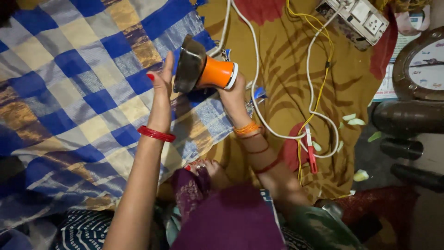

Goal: The recorder is ironing a blue and silver patterned fabric on a bed.

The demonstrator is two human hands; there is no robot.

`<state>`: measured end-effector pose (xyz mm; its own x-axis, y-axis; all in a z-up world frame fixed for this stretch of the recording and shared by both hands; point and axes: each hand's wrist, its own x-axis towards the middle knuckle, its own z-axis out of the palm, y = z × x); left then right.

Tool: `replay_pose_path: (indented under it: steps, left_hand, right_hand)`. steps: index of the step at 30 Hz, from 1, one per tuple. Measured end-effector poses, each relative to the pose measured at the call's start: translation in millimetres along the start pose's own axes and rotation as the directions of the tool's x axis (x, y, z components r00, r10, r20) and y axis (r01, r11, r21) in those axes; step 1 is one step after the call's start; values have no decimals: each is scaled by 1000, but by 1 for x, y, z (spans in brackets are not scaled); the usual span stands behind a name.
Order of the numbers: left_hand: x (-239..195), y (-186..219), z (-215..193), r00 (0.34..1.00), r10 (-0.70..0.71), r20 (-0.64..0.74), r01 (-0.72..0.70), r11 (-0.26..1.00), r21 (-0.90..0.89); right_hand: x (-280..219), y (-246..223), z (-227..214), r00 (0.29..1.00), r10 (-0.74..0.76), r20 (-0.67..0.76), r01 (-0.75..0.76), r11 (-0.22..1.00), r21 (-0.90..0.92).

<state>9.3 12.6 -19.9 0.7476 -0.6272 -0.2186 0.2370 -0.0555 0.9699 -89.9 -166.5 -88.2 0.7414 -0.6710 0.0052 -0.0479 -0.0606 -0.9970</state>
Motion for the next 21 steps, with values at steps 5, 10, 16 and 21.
replay_pose_path:
  steps: [5,10,16,21]
  left_hand:
    - [-5,13,0,999,-30,-20,30,999,-11]
    - [-11,19,-2,998,-45,-34,45,999,19]
    - [-11,6,-2,995,61,-74,-62,998,-10]
    - [-15,15,-1,999,34,-9,-33,993,113]
  right_hand:
    - [2,-10,2,1000,-10,1,10,1000,9]
    - [5,-14,6,999,-4,32,2,999,47]
    - [6,-13,6,999,-28,24,27,1000,5]
    - [0,3,2,1000,18,2,-19,994,107]
